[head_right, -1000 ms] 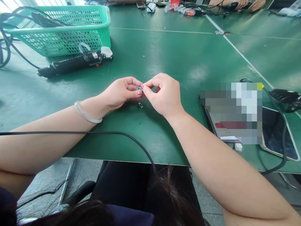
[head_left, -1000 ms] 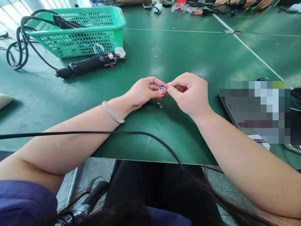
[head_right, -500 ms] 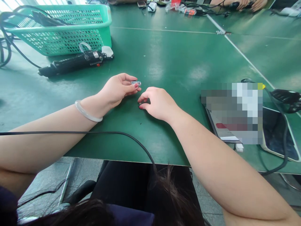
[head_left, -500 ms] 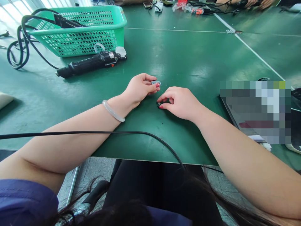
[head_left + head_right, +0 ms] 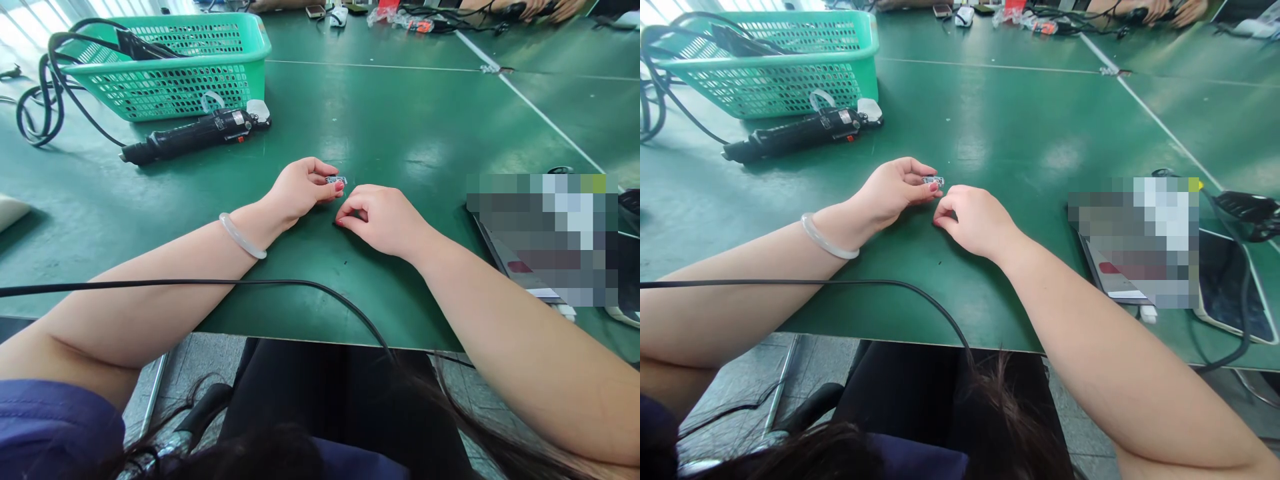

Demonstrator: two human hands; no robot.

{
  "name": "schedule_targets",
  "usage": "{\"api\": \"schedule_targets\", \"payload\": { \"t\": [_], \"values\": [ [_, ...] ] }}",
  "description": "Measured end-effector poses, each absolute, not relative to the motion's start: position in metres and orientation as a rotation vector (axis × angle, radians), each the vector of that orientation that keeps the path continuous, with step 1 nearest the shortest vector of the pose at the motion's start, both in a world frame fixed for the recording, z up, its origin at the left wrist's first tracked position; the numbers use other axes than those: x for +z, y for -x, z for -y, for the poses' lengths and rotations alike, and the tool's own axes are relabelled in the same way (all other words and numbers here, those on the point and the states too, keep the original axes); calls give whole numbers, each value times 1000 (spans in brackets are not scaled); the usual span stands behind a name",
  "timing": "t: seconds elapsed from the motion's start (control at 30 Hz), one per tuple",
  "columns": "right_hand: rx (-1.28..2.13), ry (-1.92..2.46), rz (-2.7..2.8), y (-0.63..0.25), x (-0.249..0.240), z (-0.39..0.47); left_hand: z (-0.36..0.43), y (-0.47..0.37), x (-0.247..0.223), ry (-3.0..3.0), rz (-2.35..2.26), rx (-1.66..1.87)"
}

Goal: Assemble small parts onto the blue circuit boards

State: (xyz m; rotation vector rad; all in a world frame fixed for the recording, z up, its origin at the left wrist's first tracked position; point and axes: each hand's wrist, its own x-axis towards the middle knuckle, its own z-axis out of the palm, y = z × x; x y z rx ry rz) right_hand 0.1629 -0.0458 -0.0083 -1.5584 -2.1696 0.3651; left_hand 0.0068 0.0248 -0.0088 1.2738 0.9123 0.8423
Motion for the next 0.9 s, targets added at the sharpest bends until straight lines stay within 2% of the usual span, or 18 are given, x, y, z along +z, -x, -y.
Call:
{"api": "schedule_targets", "payload": {
  "t": [0.33, 0.9],
  "values": [
    [219, 1642, 1737, -170, -3, 45, -23, -6, -10, -1414, -889, 808],
    [292, 1663, 1619, -172, -7, 42, -17, -8, -5, -1400, -838, 816]
  ]
}}
